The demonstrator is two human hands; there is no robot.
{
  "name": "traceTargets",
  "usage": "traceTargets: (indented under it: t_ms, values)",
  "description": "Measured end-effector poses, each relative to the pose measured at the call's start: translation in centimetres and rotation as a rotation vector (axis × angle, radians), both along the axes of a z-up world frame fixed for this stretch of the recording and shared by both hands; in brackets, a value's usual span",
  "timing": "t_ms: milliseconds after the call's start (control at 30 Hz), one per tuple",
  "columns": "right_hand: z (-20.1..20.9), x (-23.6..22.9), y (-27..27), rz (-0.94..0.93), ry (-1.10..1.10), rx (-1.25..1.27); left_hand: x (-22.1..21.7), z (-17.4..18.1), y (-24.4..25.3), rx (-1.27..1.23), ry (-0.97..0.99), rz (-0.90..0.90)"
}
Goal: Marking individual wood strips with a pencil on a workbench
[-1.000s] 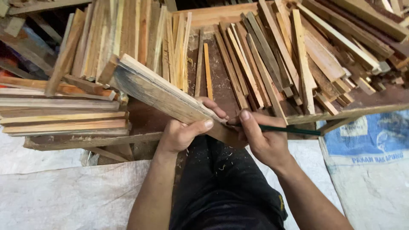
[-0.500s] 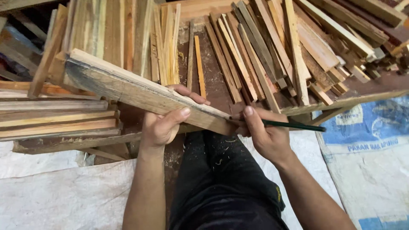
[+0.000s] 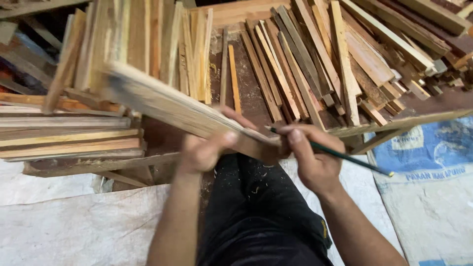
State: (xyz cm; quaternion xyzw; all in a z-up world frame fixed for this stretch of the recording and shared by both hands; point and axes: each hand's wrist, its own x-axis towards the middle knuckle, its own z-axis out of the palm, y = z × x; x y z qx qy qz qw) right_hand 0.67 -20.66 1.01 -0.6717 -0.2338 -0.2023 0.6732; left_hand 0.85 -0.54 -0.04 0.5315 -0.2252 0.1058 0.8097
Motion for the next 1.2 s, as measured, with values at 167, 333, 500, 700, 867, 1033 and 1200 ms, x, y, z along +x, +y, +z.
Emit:
traceTargets:
  t_ms: [167,333,500,700,867,1033,1200]
  values:
    - [4.4,-0.1,3.7,0.087,-0.007,0.048,-0.9,-4.4,-2.4,0.396,-0.058,0.178]
    - [8.1,0.4,5.4,0.103,-0.083,0.081,-1.4,-6.6,-2.5,0.42,-0.013,0.028]
    - [6.6,0.5,4.8,0.15,0.047,-0.029,-0.2,-2.8,-0.6,0.329,-0.102,-0.05]
    - [5.5,0.1,3.7,0.127,0.013,-0.015,0.1,-3.4,-0.5,0.312,-0.058,-0.028]
    - [7.4,1.1,5.4,0.129,-0.082,0.042,-0.6,-6.3,-0.3,0.486,-0.1,-0.063]
    - [3.1,1.0,3.3,0.212,0.071,-0.041,0.3,-5.9,1.3,0.156,0.022,0.005]
    - [-2.9,1.6,-0.3,0.107,0.21,-0.147,0.1,0.0,3.2,-0.015,0.067,-0.051]
